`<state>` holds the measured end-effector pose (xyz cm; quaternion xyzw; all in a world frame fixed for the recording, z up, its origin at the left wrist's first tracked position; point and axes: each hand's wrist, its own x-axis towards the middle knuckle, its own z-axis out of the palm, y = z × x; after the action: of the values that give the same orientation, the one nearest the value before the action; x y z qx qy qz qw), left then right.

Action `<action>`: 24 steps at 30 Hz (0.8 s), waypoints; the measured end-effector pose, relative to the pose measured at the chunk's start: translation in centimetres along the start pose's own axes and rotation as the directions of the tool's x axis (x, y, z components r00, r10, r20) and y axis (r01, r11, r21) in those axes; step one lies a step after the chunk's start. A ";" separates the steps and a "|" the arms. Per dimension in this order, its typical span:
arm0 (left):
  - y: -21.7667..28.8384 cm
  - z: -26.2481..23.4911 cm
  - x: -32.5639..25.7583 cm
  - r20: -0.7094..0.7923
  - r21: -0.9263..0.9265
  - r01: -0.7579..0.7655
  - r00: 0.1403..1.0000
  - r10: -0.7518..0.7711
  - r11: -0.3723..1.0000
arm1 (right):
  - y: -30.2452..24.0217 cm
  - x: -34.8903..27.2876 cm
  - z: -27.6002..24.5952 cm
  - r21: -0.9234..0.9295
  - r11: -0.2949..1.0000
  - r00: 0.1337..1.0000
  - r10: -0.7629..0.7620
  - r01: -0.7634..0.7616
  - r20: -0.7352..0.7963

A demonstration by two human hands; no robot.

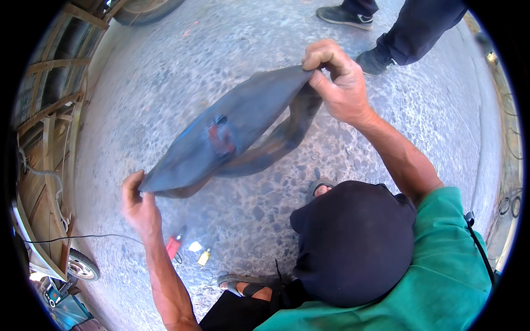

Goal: The person inspects a black rubber tire tube, then uses a red electric grinding tool to roughen the surface around a puncture. They apply a liquid from a yellow tube and place a patch over the damaged area, pressing it down to secure the repair.

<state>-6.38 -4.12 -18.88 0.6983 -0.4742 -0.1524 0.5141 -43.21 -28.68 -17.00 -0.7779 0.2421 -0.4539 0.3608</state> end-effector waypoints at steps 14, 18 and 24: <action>0.7 0.3 -0.2 0.102 0.053 -0.143 0.985 0.137 0.988 | 0.4 -0.2 0.4 0.273 0.949 0.985 0.172 -0.159 -0.022; 4.0 1.6 -0.1 0.186 0.228 -0.173 0.974 0.131 0.958 | -1.1 1.0 1.1 0.039 0.955 0.956 0.294 -0.295 0.015; 1.7 -0.4 0.2 0.210 -0.081 0.037 0.978 -0.019 0.996 | -3.6 2.6 1.4 -0.132 0.909 0.888 0.416 -0.396 0.195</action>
<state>-6.86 -4.08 -17.14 0.6627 -0.5089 -0.2520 0.4882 -40.55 -27.82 -13.29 -0.7703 0.3781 -0.2690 0.4373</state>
